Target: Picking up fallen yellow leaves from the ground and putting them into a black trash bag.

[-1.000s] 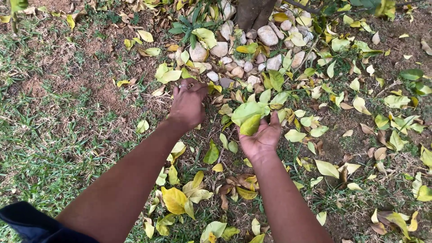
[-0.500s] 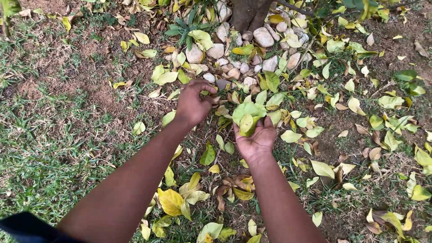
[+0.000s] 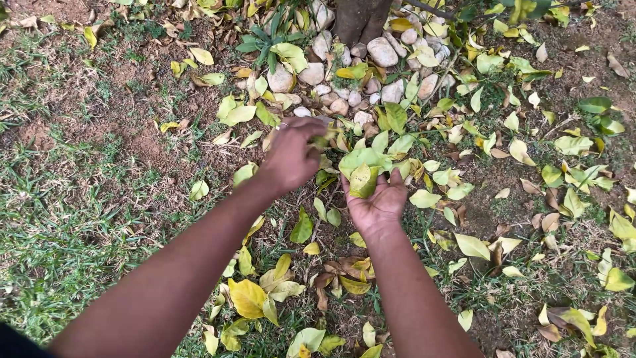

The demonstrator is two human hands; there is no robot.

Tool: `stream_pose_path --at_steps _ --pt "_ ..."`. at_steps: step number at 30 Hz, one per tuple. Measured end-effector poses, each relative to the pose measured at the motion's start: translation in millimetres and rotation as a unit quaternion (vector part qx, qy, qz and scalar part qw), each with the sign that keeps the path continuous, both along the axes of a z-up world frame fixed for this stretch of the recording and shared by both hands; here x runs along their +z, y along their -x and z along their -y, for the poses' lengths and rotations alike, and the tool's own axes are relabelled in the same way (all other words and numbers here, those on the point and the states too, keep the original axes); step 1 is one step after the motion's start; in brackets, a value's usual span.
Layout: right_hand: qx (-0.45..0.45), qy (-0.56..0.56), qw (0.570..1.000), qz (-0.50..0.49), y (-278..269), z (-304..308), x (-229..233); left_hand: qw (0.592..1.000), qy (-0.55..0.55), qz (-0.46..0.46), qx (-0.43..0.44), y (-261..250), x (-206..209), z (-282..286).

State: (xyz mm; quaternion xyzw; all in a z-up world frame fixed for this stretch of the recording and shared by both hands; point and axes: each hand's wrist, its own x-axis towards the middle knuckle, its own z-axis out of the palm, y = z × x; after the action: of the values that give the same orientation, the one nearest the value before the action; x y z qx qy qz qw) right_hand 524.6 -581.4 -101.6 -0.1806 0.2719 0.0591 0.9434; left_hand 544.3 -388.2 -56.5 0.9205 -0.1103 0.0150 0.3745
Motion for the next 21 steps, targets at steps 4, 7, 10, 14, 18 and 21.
stream_pose_path --at_steps 4,7,10,14,18,21 --pt "0.004 -0.029 1.0 0.004 -7.2 3.3 -18.3 0.988 0.149 0.002 -0.044 36.2 24.8 19.6" --pt "-0.044 -0.06 0.997 -0.012 -14.1 5.0 -37.1 0.983 0.174 0.006 -0.056 35.5 15.1 18.4" --pt "-0.009 0.011 1.0 -0.011 -9.4 -3.5 -19.3 0.968 0.251 0.025 0.004 15.1 -23.2 6.0" --pt "-0.017 -0.054 0.998 0.006 -8.7 -1.6 -12.1 0.98 0.157 -0.034 0.117 4.4 -34.3 -11.0" --pt "-0.017 -0.065 0.997 0.04 -8.7 5.6 -13.1 0.99 -0.077 -0.087 0.083 9.7 -16.1 0.5" --pt "-0.033 -0.052 0.998 0.015 -4.5 3.0 -2.6 0.975 -0.168 -0.14 0.036 13.3 -5.7 8.6"
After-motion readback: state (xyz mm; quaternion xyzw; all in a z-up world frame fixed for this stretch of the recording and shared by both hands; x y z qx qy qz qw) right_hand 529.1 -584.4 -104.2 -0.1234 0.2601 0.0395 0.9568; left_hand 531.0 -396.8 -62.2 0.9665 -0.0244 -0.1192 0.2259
